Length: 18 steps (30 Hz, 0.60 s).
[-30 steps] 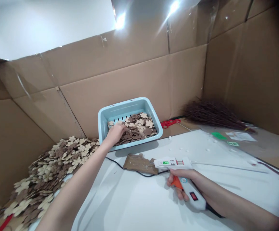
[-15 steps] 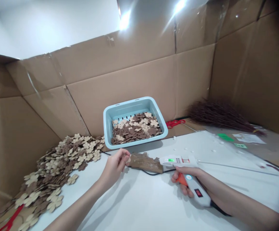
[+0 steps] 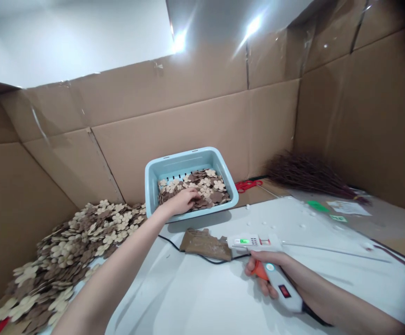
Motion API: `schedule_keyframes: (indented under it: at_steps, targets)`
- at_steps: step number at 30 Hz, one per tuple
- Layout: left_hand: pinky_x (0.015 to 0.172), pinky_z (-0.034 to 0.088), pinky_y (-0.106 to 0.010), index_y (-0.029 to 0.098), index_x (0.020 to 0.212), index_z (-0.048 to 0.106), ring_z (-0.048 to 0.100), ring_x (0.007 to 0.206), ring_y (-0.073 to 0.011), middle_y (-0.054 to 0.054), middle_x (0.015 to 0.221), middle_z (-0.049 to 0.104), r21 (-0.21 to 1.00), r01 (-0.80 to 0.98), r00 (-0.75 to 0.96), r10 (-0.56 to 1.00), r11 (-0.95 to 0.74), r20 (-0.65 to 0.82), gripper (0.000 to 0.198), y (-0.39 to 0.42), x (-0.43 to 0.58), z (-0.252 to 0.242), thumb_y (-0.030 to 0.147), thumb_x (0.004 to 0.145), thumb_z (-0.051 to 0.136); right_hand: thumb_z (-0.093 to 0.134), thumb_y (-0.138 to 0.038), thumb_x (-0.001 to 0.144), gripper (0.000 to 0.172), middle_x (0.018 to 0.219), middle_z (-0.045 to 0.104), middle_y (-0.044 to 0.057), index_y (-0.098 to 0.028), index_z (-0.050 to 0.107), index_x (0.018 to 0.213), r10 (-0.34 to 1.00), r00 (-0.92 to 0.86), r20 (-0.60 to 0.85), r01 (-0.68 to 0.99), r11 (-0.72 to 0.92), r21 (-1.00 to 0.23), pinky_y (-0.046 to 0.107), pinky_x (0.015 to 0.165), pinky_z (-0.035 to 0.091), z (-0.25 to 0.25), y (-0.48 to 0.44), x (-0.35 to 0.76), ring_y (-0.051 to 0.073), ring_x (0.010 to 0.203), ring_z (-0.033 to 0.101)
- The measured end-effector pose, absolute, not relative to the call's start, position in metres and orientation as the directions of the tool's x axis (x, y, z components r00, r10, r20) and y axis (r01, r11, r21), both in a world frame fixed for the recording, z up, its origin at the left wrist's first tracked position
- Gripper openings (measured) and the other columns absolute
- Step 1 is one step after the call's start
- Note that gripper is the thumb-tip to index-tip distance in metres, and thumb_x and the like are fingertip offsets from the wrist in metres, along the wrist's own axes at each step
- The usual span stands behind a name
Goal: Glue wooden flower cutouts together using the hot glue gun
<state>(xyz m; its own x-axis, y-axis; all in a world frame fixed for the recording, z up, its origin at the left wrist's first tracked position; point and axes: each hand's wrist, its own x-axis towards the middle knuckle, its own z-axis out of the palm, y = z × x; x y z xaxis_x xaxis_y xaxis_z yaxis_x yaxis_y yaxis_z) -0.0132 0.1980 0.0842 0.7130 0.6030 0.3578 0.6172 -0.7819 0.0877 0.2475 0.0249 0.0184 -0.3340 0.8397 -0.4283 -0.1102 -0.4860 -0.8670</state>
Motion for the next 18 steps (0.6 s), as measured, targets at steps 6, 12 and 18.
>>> schedule_keyframes:
  at_steps: [6, 12, 18]
  targets:
    - [0.08, 0.047, -0.028, 0.017, 0.086, 0.067, 0.06, 0.084, -0.0182, -0.006, 0.091, 0.063, 0.036, 0.6, 0.763, 0.585, -0.799, 0.274, 0.014, 0.216, -0.013, 0.089, 0.017, 0.085, 0.053, 0.051, -0.041, 0.085, 0.037, 0.046, 0.064, 0.005, -0.012, 0.068, 0.07, 0.84, -0.364, -0.403, -0.116, -0.47, -0.875, 0.014, 0.038, 0.032, 0.013, 0.024, 0.25, 0.006, 0.036, 0.047]
    - [0.082, 0.045, -0.032, 0.015, 0.083, 0.065, 0.058, 0.086, -0.0202, -0.008, 0.089, 0.061, 0.021, 0.635, 0.721, 0.603, -0.772, 0.342, 0.023, 0.206, -0.017, 0.085, 0.021, 0.091, 0.044, 0.051, -0.042, 0.085, 0.037, 0.048, 0.065, 0.005, -0.012, 0.069, 0.071, 0.833, -0.393, -0.39, -0.127, -0.469, -0.874, 0.014, 0.038, 0.031, 0.007, 0.027, 0.252, 0.006, 0.036, 0.049]
    - [0.093, 0.042, -0.028, 0.017, 0.098, 0.065, 0.057, 0.102, -0.0177, -0.008, 0.108, 0.062, 0.069, 0.595, 0.738, 0.578, -0.801, 0.349, 0.028, 0.185, -0.008, 0.092, 0.016, 0.092, 0.038, 0.05, -0.041, 0.085, 0.037, 0.045, 0.064, 0.004, -0.013, 0.068, 0.069, 0.833, -0.374, -0.408, -0.135, -0.484, -0.864, 0.014, 0.037, 0.032, 0.009, 0.028, 0.251, 0.006, 0.035, 0.049]
